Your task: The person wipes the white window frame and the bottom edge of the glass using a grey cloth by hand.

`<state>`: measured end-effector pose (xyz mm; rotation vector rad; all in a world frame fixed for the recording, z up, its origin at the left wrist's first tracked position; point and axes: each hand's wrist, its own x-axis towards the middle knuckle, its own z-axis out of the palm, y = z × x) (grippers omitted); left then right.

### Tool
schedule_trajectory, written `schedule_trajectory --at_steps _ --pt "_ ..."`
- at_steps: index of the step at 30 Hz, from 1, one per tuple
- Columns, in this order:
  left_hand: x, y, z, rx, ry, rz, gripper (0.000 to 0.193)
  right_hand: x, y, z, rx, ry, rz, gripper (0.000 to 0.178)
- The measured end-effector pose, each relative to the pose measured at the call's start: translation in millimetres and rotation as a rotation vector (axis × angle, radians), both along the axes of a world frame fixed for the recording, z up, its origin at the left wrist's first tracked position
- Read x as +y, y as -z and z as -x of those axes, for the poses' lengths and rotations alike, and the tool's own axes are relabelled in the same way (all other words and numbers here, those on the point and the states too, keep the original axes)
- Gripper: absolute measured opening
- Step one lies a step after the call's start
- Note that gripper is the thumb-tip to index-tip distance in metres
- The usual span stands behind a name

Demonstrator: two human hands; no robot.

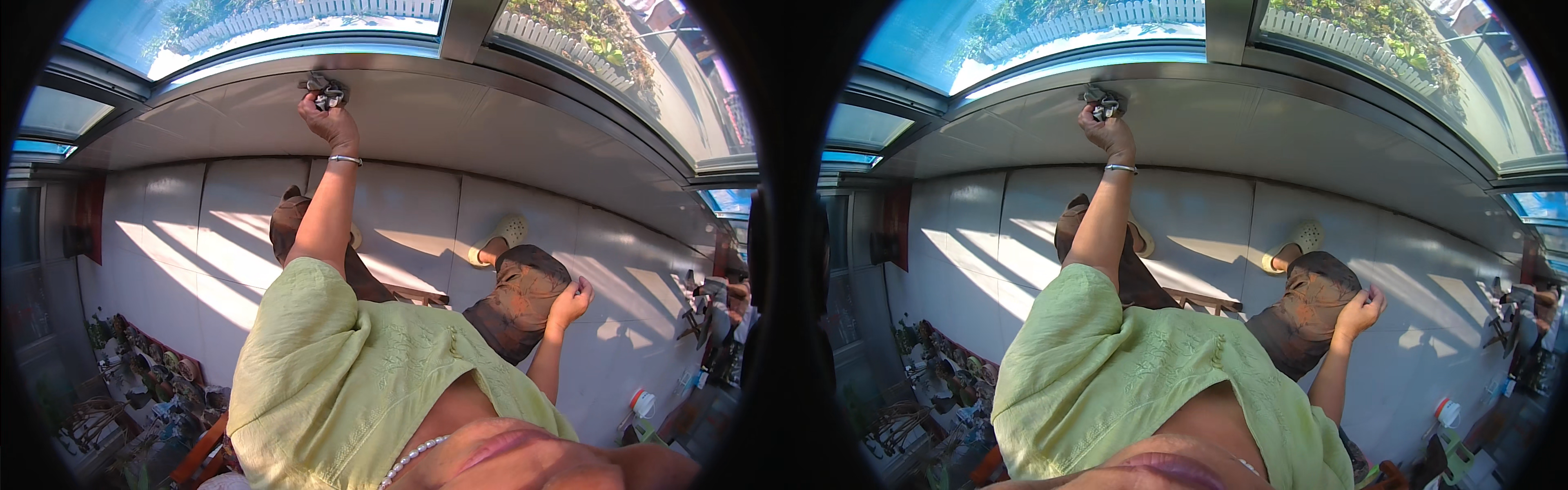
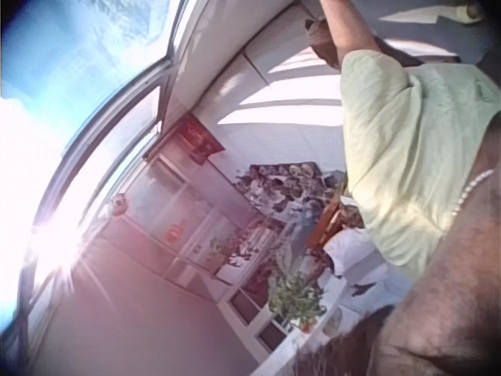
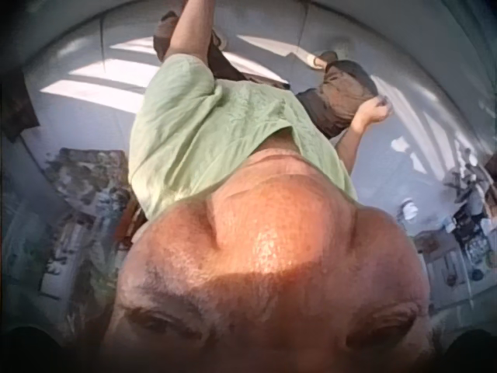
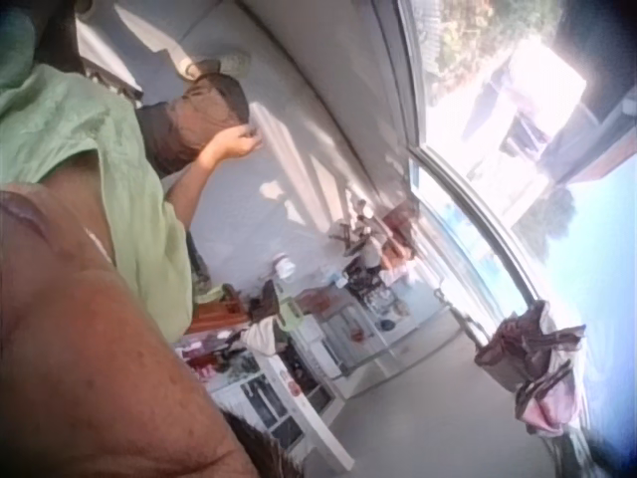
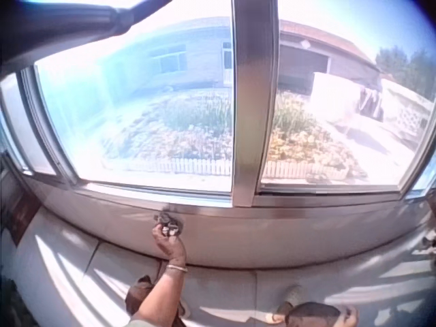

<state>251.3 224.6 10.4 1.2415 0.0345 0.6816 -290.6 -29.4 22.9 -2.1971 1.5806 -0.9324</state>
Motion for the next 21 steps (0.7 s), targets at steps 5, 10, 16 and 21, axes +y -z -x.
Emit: schedule_trajectory --at_steps 5,10,16,21 --pt "-1 107 -16 0.128 0.219 0.763 0.026 -2 -9 -10 0.051 -0.023 -0.02 0.025" --pt "-14 160 7 0.222 -0.17 -0.206 0.017 2 -11 -12 0.093 -0.012 -0.106 0.025" --pt "-6 318 -4 0.44 -0.126 0.216 0.019 -8 -12 -31 0.077 -0.034 -0.219 0.022" --pt "1 414 -4 0.677 -0.069 0.139 0.013 -13 -14 -39 0.118 -0.092 -0.23 0.019"
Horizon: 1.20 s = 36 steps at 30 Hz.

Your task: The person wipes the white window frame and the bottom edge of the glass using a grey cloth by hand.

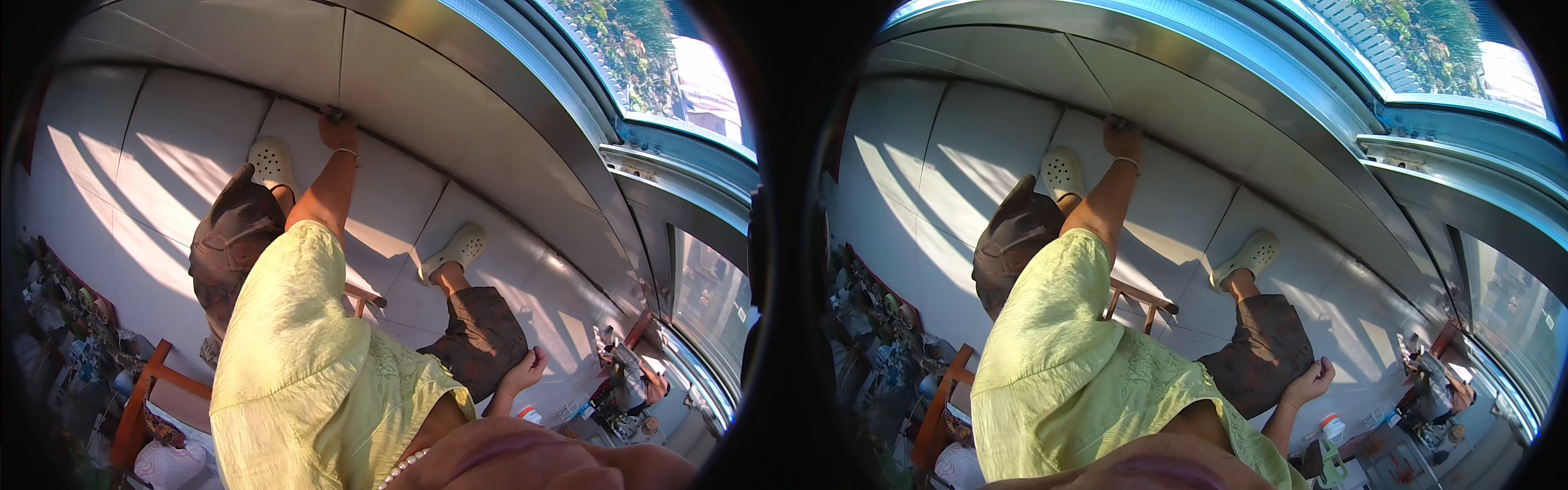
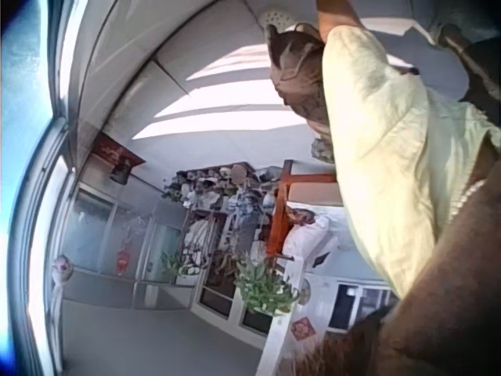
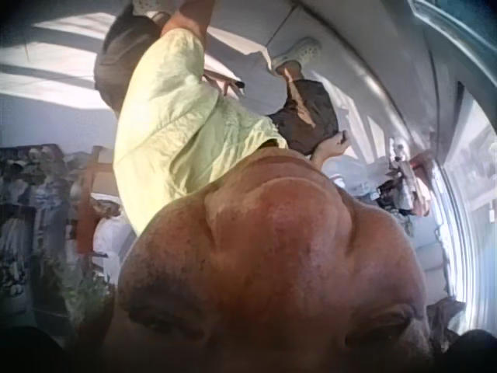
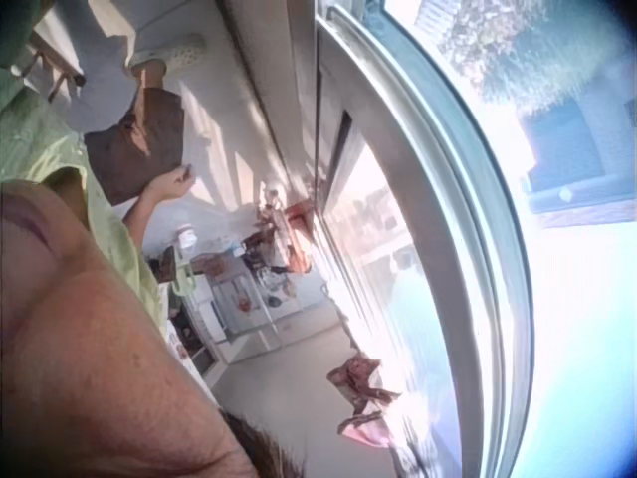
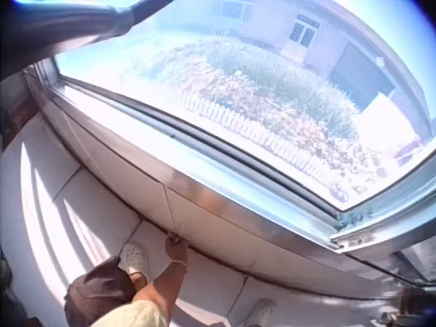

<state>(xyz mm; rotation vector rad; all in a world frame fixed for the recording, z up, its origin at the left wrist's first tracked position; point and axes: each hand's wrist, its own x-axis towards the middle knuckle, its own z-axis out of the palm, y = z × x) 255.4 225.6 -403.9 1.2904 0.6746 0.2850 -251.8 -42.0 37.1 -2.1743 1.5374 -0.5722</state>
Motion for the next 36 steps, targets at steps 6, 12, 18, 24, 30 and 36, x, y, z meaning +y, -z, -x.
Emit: schedule_trajectory --at_steps 6,12,18,24,30,36 --pt "30 44 -11 0.418 0.324 -0.125 0.027 2 -6 -3 0.098 -0.036 0.034 0.017" --pt "22 18 3 0.235 0.09 0.374 0.025 8 -7 -13 0.022 -0.027 -0.016 0.017" --pt "14 -129 5 0.183 0.026 0.551 0.016 10 2 -10 -0.072 0.031 -0.019 0.02" --pt "7 -354 10 -0.175 0.001 0.58 0.018 9 10 0 -0.138 0.008 0.067 0.023" --pt "-7 -459 3 -0.499 -0.006 0.275 0.02 6 16 10 -0.134 0.005 0.137 0.024" --pt "-52 -491 41 -0.902 0.175 -0.309 0.023 2 18 26 -0.139 0.018 0.148 0.023"
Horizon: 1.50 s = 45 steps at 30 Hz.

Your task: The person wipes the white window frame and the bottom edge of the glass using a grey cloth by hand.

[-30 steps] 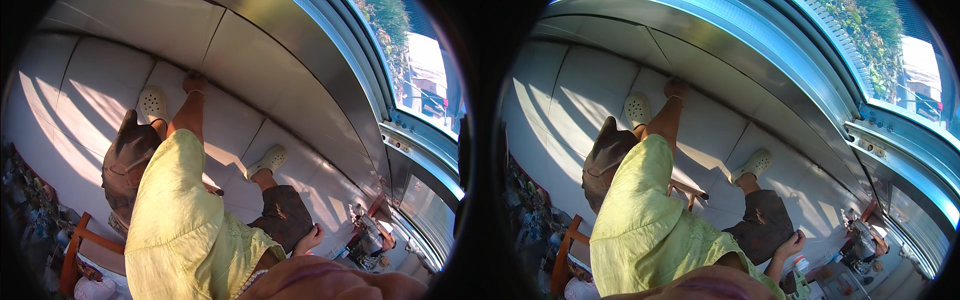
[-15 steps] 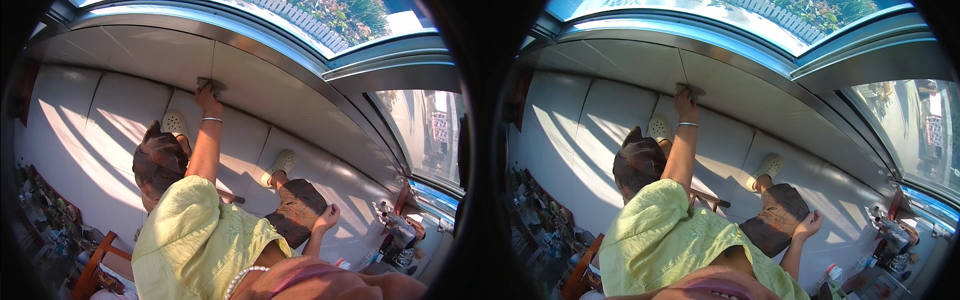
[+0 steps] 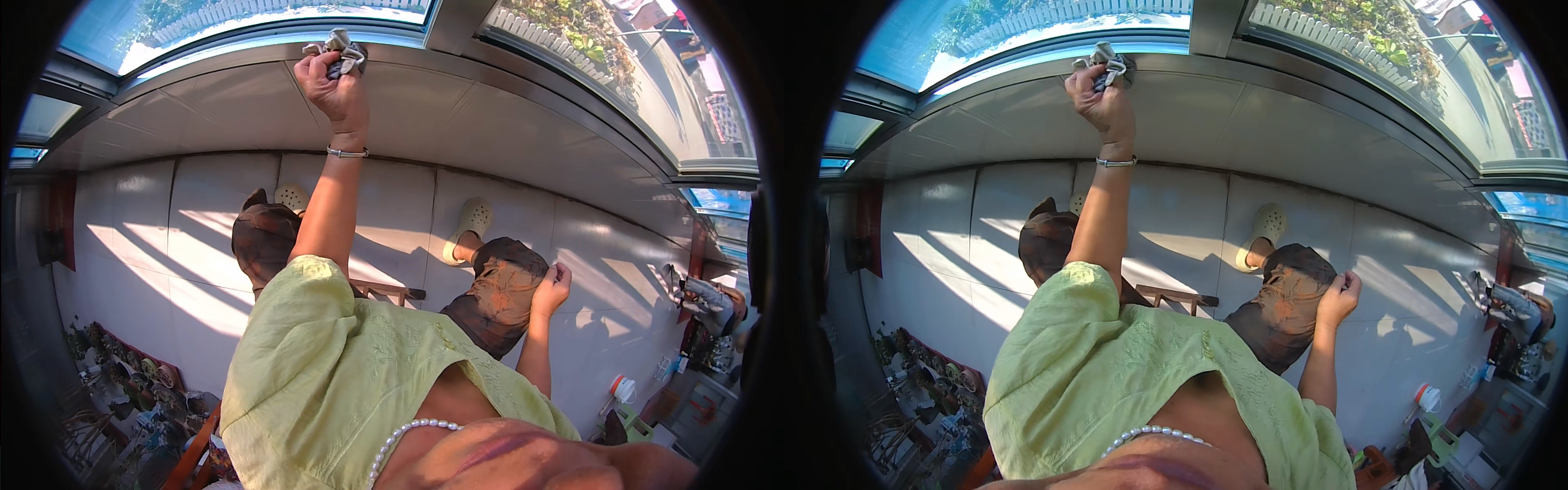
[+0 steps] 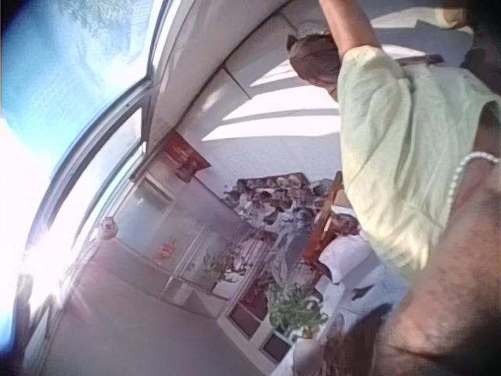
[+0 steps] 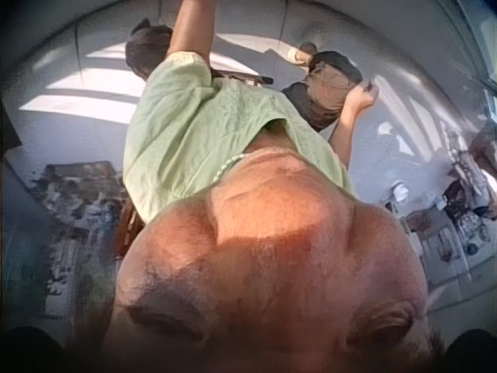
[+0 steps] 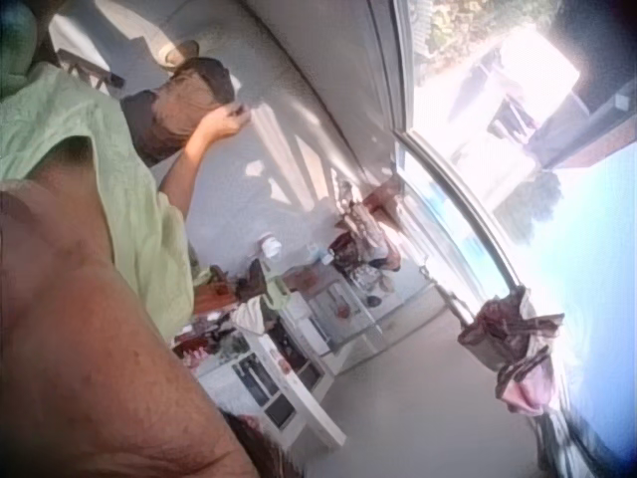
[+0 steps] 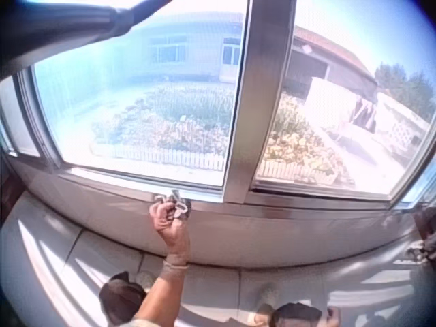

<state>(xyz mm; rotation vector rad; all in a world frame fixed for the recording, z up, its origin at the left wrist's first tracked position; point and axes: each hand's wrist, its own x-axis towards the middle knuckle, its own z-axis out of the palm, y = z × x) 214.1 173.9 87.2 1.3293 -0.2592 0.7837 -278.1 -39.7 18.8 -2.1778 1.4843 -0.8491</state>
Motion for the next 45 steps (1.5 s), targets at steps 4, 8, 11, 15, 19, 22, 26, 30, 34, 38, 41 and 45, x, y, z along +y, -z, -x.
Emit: schedule_trajectory --at_steps 4,8,11,15,19,22,26,30,34,38,41,45 --pt "-49 9 29 -0.219 -0.031 -0.216 0.033 2 -3 -4 -0.068 0.002 -0.043 0.023" --pt "-90 26 59 -0.26 0.056 -0.401 0.038 4 -9 -12 -0.086 0.012 -0.093 0.023" --pt "-107 33 76 -0.264 0.043 -0.545 0.042 4 -11 -16 -0.12 0.0 -0.138 0.023" --pt "-94 26 66 -0.347 0.035 -0.62 0.034 2 -10 -14 -0.107 -0.004 -0.144 0.022" --pt "-35 39 30 -0.348 -0.188 -0.568 0.034 0 -1 -5 -0.153 0.018 -0.177 0.022" --pt "27 59 -16 -0.185 -0.369 -0.417 0.029 4 -9 -9 -0.112 0.041 -0.172 0.022" --pt "43 78 -37 -0.039 -0.43 -0.337 0.03 4 -8 -16 -0.108 0.039 -0.194 0.022" --pt "-38 70 18 -0.024 -0.294 -0.24 0.033 5 -17 -28 -0.079 -0.006 -0.196 0.022" --pt "-99 71 74 -0.13 -0.069 -0.448 0.046 6 -23 -36 -0.03 -0.029 -0.193 0.021" --pt "-105 54 72 -0.276 0.011 -0.494 0.038 9 -19 -40 -0.05 -0.031 -0.193 0.02" --pt "-94 43 63 -0.466 -0.024 -0.661 0.033 9 -25 -33 -0.022 -0.034 -0.213 0.019" --pt "-74 112 53 -0.365 -0.055 -0.631 0.034 1 -17 -28 -0.033 -0.032 -0.25 0.017"
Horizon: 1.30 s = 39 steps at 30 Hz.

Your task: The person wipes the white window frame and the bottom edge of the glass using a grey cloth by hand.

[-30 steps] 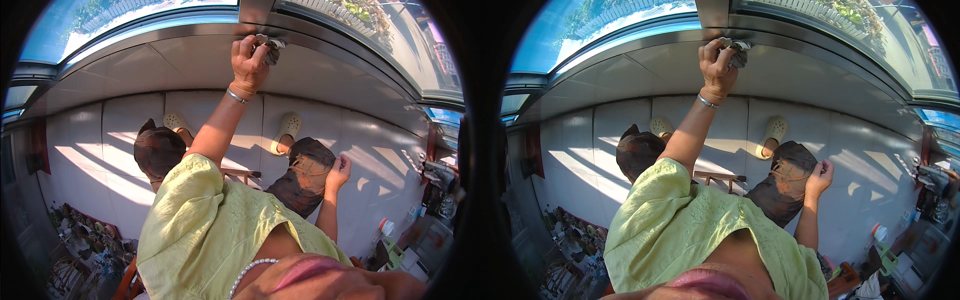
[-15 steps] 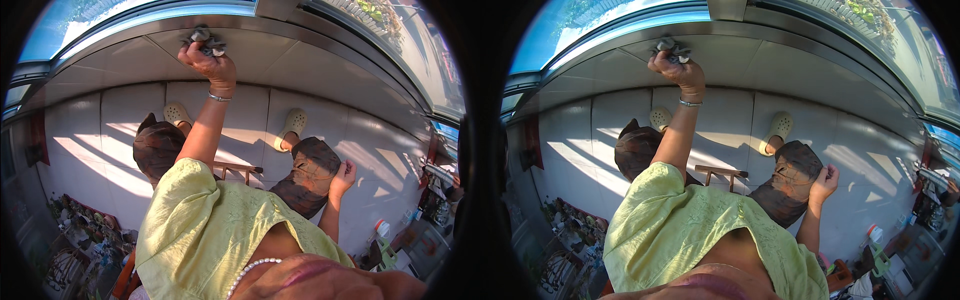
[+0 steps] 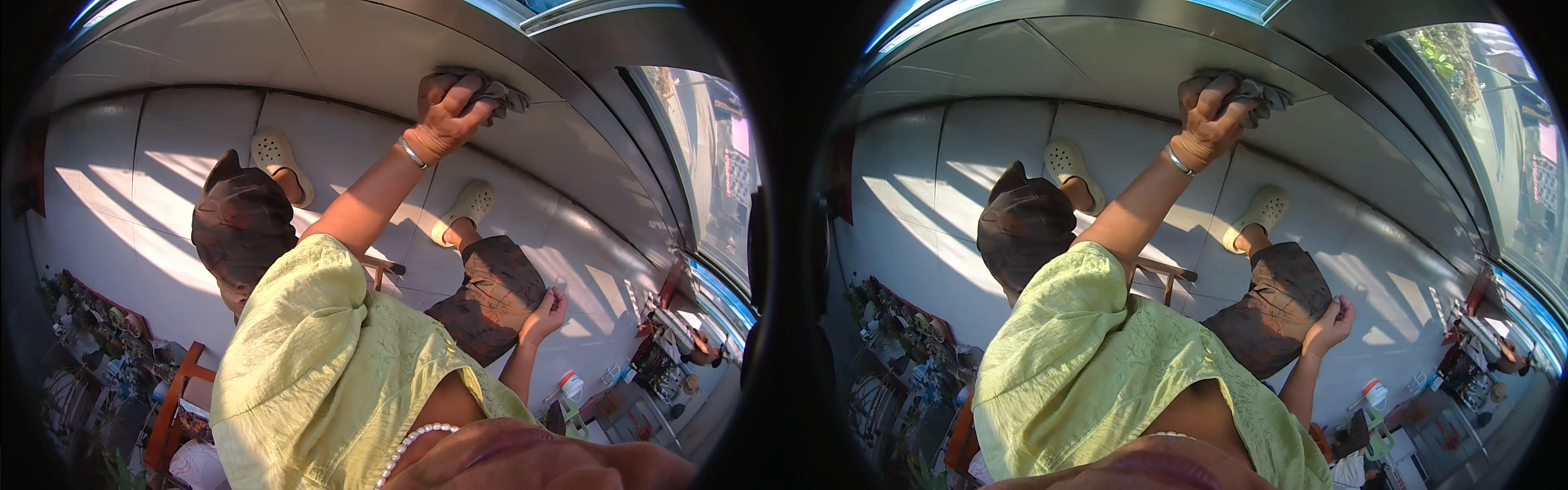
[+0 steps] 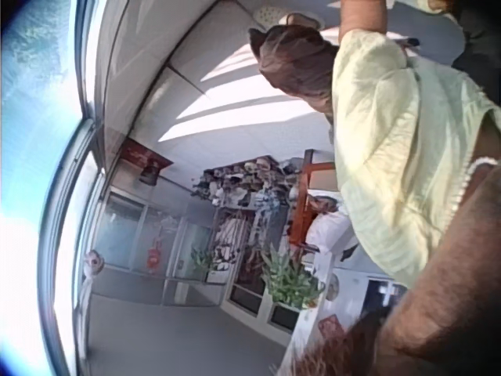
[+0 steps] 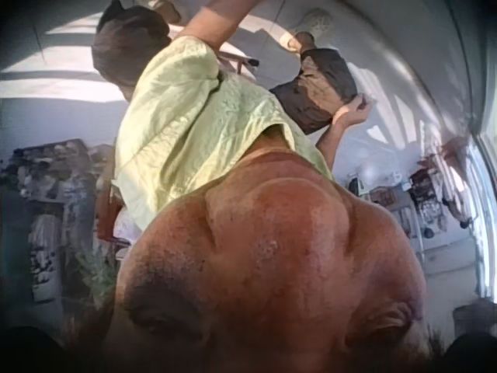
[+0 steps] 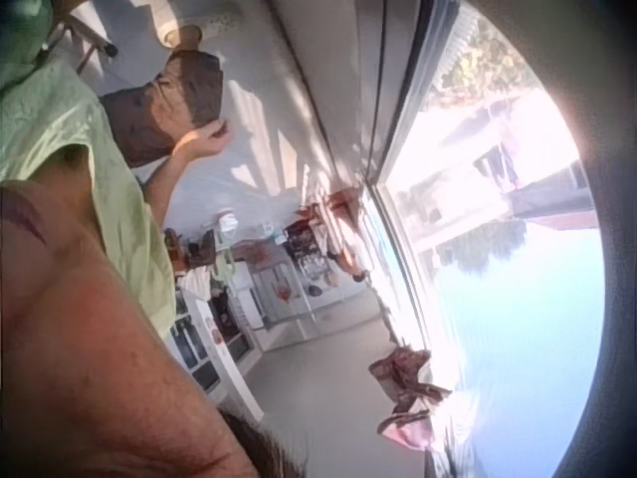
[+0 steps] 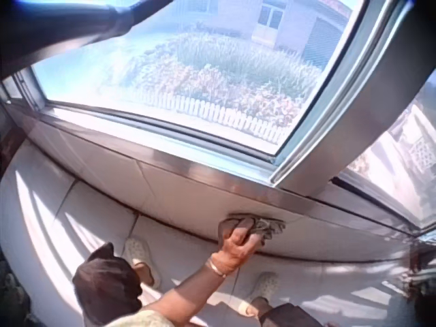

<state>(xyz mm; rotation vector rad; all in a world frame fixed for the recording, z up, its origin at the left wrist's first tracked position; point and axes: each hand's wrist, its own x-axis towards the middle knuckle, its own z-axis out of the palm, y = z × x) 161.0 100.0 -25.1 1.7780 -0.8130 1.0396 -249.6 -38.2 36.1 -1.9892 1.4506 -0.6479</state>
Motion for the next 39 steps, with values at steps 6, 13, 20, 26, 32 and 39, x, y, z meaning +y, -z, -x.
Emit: schedule_trajectory --at_steps 6,13,20,26,32,39 --pt "10 125 19 0.455 -0.056 0.101 0.03 -1 -2 -3 0.087 -0.021 0.015 0.015" --pt "-20 198 29 1.128 -0.085 0.732 0.02 -3 -4 -11 0.109 -0.044 -0.014 0.014" --pt "-35 342 15 1.675 -0.059 0.865 0.027 9 -17 -12 0.167 -0.014 -0.033 0.014" --pt "33 540 -13 2.307 0.234 1.18 0.015 -4 -18 -23 0.111 -0.09 -0.041 0.013" --pt "39 239 -4 2.04 0.333 1.207 0.015 10 -9 -24 0.057 -0.056 -0.016 0.014" --pt "36 -14 -8 1.22 0.571 1.284 0.018 8 -2 -12 0.038 -0.069 0.042 0.016"
